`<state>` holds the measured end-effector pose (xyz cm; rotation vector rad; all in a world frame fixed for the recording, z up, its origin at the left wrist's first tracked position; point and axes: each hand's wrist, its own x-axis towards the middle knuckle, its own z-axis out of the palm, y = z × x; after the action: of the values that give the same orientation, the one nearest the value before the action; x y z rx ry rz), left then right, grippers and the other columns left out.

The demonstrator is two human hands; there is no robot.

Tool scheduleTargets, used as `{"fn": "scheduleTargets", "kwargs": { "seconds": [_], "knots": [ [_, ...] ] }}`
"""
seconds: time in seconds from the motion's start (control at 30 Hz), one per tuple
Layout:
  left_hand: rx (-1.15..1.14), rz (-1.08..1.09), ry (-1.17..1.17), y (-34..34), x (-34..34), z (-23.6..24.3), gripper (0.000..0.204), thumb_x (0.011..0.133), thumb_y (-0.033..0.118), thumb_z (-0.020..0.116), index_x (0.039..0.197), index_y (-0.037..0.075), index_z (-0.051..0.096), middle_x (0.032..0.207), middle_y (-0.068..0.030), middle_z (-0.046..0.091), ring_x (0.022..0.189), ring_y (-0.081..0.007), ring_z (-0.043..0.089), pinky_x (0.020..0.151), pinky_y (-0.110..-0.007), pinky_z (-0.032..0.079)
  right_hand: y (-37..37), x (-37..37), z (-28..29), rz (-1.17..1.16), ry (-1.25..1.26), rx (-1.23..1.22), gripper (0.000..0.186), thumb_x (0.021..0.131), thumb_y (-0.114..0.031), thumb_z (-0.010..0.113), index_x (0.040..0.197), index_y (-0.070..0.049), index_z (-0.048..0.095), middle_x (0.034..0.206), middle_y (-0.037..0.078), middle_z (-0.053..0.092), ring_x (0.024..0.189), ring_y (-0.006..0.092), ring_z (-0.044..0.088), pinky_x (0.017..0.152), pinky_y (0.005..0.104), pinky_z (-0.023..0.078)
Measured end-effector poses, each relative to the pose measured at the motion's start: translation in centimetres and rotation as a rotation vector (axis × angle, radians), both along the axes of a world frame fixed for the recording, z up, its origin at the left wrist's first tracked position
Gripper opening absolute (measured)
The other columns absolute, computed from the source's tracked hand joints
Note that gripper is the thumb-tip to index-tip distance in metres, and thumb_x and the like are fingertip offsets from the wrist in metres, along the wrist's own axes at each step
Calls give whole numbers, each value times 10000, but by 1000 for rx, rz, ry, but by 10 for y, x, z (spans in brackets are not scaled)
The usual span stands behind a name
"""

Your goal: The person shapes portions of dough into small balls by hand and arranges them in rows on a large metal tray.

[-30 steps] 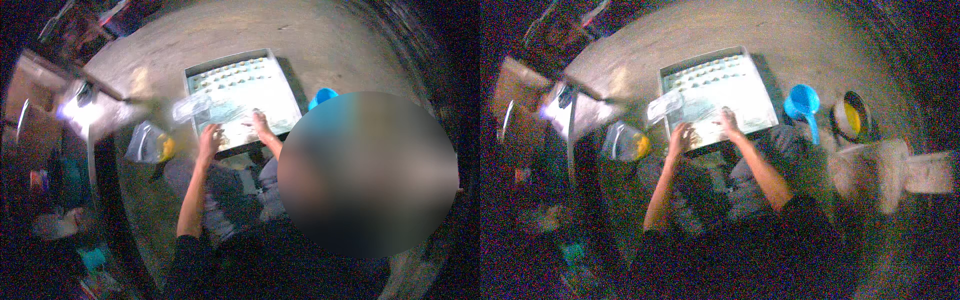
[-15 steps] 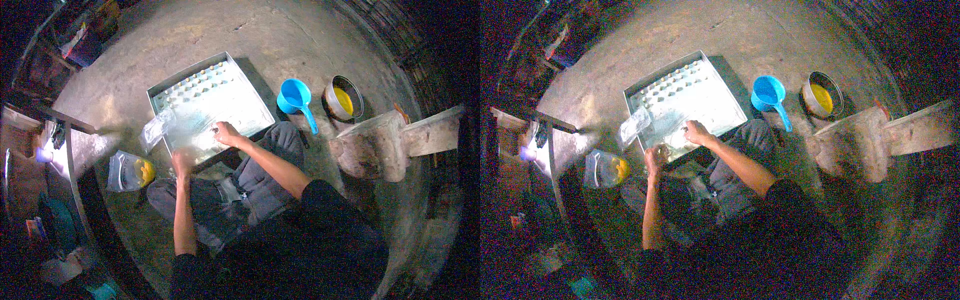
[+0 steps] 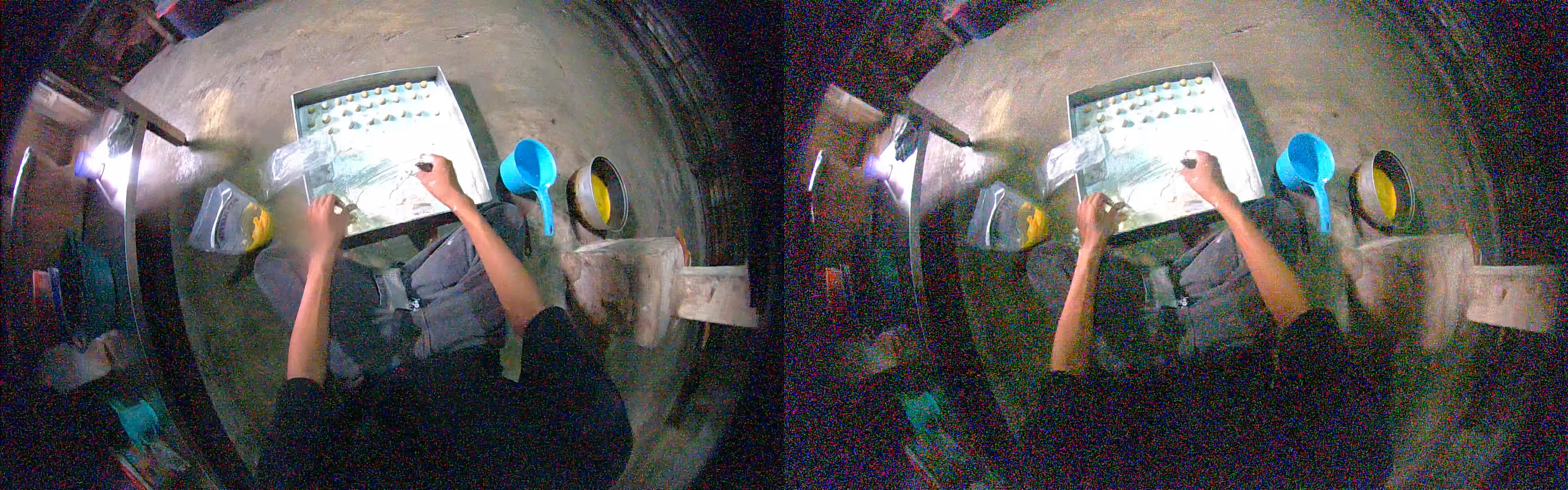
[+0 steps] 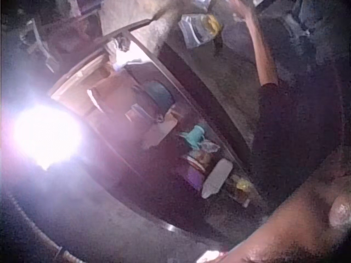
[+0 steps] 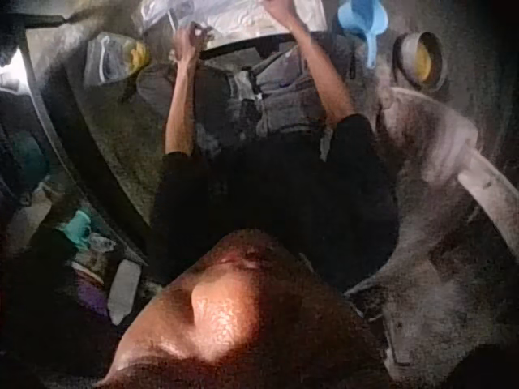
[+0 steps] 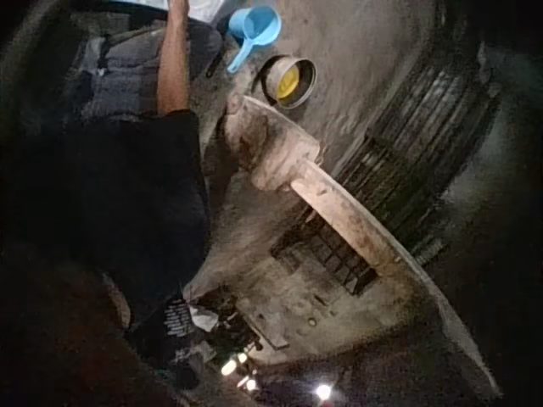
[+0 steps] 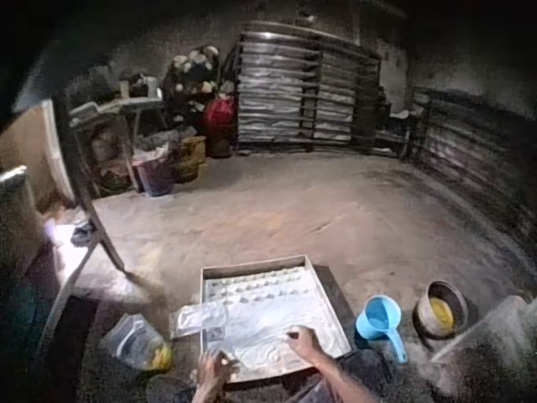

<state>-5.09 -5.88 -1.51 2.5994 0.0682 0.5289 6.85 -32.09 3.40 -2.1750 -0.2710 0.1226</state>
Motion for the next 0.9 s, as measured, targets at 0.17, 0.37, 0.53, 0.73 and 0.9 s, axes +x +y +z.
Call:
{"fn": "scheduleTargets", "kwargs": {
  "seconds": [0.17, 0.37, 0.53, 0.73, 0.9],
  "knots": [
    [-230, -78, 13, -12, 3, 11, 369, 734, 292, 762, 994, 69, 626, 973, -124, 630, 972, -328, 571, 832, -422, 452, -1, -8, -15, 53, 51, -25, 301, 739, -219, 730, 960, -25, 665, 894, 161, 690, 841, 305, 670, 769, 379, 522],
    [-215, -202, 11, -25, 8, 20, 537, 742, 277, 766, 1192, 76, 553, 1164, -131, 587, 1096, -331, 536, 919, -422, 433, 50, -18, -65, 173, 337, 113, 512, 727, -304, 774, 1106, -3, 609, 1013, 175, 674, 864, 265, 665, 790, 368, 524],
    [-246, -278, 29, -19, -1, 26, 471, 732, 110, 706, 1180, 70, 565, 1114, -118, 605, 1041, -323, 560, 894, -403, 445, 81, -37, -49, 234, 27, -54, 571, 707, -208, 731, 1204, 7, 550, 1034, 191, 648, 900, 318, 650, 837, 373, 519],
    [-137, -349, -34, -22, -4, 26, 406, 758, 134, 684, 1145, 56, 589, 1082, -136, 627, 1032, -320, 584, 927, -413, 440, 73, -22, -39, 247, 720, 258, 437, 810, -167, 651, 1229, -85, 558, 1001, 58, 613, 934, 144, 582, 678, 334, 558],
    [-146, -317, -64, -24, 0, 20, 359, 767, 148, 678, 1102, 57, 587, 1022, -134, 628, 971, -320, 589, 867, -413, 454, 75, -28, -19, 221, 933, 340, 376, 866, -155, 638, 1221, -76, 542, 1124, 90, 605, 1008, 213, 597, 712, 366, 585]
  ]
}}
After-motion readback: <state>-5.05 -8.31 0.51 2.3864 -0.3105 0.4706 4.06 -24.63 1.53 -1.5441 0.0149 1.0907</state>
